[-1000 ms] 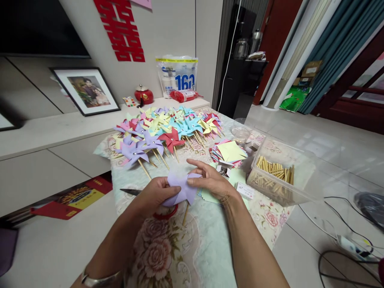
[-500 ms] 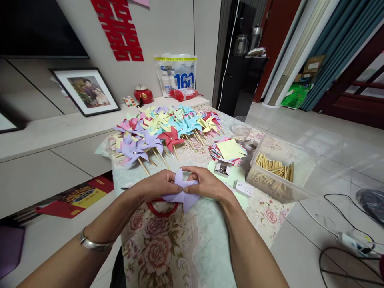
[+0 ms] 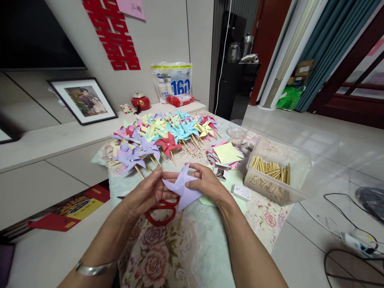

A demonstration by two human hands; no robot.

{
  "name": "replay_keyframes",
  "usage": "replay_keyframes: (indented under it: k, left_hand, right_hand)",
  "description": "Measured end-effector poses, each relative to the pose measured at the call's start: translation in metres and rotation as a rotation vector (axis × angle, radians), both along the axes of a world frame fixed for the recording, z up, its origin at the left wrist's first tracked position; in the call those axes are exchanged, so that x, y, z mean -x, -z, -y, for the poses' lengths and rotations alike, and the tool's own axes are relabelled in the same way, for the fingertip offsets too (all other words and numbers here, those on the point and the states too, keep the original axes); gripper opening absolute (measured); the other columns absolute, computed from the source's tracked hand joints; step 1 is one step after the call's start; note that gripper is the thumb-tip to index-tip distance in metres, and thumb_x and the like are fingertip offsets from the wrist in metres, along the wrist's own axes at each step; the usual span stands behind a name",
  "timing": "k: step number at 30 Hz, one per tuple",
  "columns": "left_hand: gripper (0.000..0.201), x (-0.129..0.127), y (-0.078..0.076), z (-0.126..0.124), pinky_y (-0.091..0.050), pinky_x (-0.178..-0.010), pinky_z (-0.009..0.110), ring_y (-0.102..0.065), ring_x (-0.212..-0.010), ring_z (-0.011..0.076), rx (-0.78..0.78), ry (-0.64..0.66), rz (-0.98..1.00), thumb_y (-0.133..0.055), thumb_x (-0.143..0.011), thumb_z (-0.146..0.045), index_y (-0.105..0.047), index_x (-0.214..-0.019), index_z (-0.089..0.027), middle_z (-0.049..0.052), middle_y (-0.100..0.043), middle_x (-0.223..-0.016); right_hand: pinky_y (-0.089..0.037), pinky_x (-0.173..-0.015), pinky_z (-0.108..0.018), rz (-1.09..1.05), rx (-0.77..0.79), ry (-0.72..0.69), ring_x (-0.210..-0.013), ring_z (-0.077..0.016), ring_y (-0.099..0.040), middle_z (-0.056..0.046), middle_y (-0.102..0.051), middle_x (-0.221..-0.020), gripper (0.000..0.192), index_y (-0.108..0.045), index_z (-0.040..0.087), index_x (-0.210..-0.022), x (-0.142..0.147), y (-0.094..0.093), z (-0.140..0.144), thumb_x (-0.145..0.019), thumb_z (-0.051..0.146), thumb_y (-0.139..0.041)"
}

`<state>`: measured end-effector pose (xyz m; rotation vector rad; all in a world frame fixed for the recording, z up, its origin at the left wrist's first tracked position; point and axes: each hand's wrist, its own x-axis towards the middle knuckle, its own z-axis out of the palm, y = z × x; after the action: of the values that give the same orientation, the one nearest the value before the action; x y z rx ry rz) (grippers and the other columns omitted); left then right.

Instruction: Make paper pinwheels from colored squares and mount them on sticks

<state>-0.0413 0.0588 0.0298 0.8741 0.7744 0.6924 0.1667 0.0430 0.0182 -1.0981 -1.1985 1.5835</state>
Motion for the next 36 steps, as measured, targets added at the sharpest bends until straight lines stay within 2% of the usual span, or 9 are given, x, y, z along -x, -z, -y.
replay_keyframes:
  k: [2, 5, 8, 12, 18, 24, 29, 34, 36]
  left_hand:
    - [0.058, -0.006, 0.002, 0.01, -0.055, -0.073, 0.031, -0.068, -0.076, 0.019, -0.011, -0.094, 0.084, -0.064, -0.081, -0.064, -0.075, -0.106, -0.013, 0.013, -0.075, -0.093]
    - [0.039, -0.023, 0.003, 0.024, -0.054, -0.077, 0.029, -0.069, -0.08, 0.017, -0.047, -0.12, 0.157, -0.077, -0.078, -0.042, -0.074, -0.106, -0.017, 0.008, -0.075, -0.091]
    - [0.039, -0.04, 0.007, 0.031, -0.054, -0.081, 0.032, -0.07, -0.088, 0.0216, -0.052, -0.163, 0.204, -0.081, -0.072, -0.031, -0.073, -0.107, -0.016, 0.008, -0.076, -0.092]
    - [0.026, -0.052, 0.016, 0.031, -0.053, -0.081, 0.033, -0.069, -0.093, 0.024, -0.071, -0.24, 0.199, -0.075, -0.078, -0.033, -0.073, -0.098, -0.017, 0.007, -0.076, -0.092]
    - [0.016, -0.052, 0.021, 0.032, -0.053, -0.072, 0.032, -0.069, -0.09, 0.0251, -0.045, -0.261, 0.164, -0.071, -0.079, -0.037, -0.07, -0.083, -0.022, 0.006, -0.075, -0.085]
    - [0.02, -0.055, 0.021, 0.033, -0.051, -0.066, 0.031, -0.068, -0.079, 0.0239, -0.009, -0.343, 0.123, -0.073, -0.074, -0.04, -0.069, -0.081, -0.022, 0.003, -0.071, -0.071]
    - [0.027, -0.058, 0.022, 0.032, -0.053, -0.07, 0.035, -0.069, -0.088, 0.0279, -0.006, -0.353, 0.088, -0.075, -0.069, -0.043, -0.07, -0.085, -0.021, 0.007, -0.075, -0.083]
    - [0.022, -0.055, 0.024, 0.034, -0.053, -0.071, 0.032, -0.069, -0.086, 0.0255, -0.02, -0.359, 0.099, -0.077, -0.07, -0.043, -0.067, -0.074, -0.023, 0.006, -0.072, -0.074]
    - [0.024, -0.053, 0.024, 0.036, -0.053, -0.072, 0.032, -0.069, -0.086, 0.0249, -0.026, -0.348, 0.103, -0.075, -0.073, -0.044, -0.068, -0.079, -0.022, 0.005, -0.073, -0.078]
  right_hand:
    - [-0.038, -0.055, -0.024, -0.035, -0.02, 0.046, -0.061, -0.0149, -0.059, 0.0, -0.069, -0.08, 0.07, -0.058, 0.02, -0.132, 0.0, 0.001, -0.002, -0.064, 0.016, -0.072]
    - [-0.039, -0.055, -0.024, -0.058, -0.03, 0.127, -0.059, -0.0144, -0.059, 0.0, -0.069, -0.078, 0.064, -0.061, 0.019, -0.125, -0.001, 0.004, -0.005, -0.063, 0.017, -0.074]
    - [-0.042, -0.055, -0.024, -0.09, -0.036, 0.162, -0.061, -0.0145, -0.061, -0.001, -0.07, -0.082, 0.056, -0.064, 0.019, -0.117, -0.001, 0.006, -0.007, -0.062, 0.016, -0.075]
    - [-0.045, -0.058, -0.025, -0.128, -0.042, 0.151, -0.065, -0.0157, -0.063, -0.002, -0.072, -0.085, 0.052, -0.066, 0.021, -0.113, -0.002, 0.009, -0.008, -0.063, 0.015, -0.076]
    - [-0.047, -0.062, -0.027, -0.087, -0.061, 0.141, -0.071, -0.0181, -0.064, -0.004, -0.071, -0.091, 0.053, -0.066, 0.023, -0.116, -0.004, 0.011, -0.008, -0.065, 0.017, -0.078]
    - [-0.048, -0.064, -0.029, -0.051, -0.057, 0.074, -0.071, -0.0175, -0.063, -0.003, -0.067, -0.088, 0.054, -0.065, 0.021, -0.12, -0.002, 0.004, -0.004, -0.068, 0.02, -0.077]
    - [-0.048, -0.064, -0.028, -0.066, -0.025, 0.072, -0.071, -0.0174, -0.064, -0.003, -0.068, -0.089, 0.055, -0.064, 0.021, -0.119, 0.001, 0.001, -0.003, -0.066, 0.02, -0.077]
    - [-0.046, -0.063, -0.028, -0.059, -0.034, 0.077, -0.068, -0.0165, -0.062, -0.002, -0.068, -0.085, 0.053, -0.065, 0.021, -0.118, 0.001, 0.003, -0.004, -0.067, 0.019, -0.077]
    - [-0.045, -0.061, -0.026, -0.062, -0.051, 0.081, -0.066, -0.0157, -0.061, -0.001, -0.068, -0.084, 0.051, -0.066, 0.021, -0.118, 0.0, 0.005, -0.005, -0.068, 0.018, -0.076]
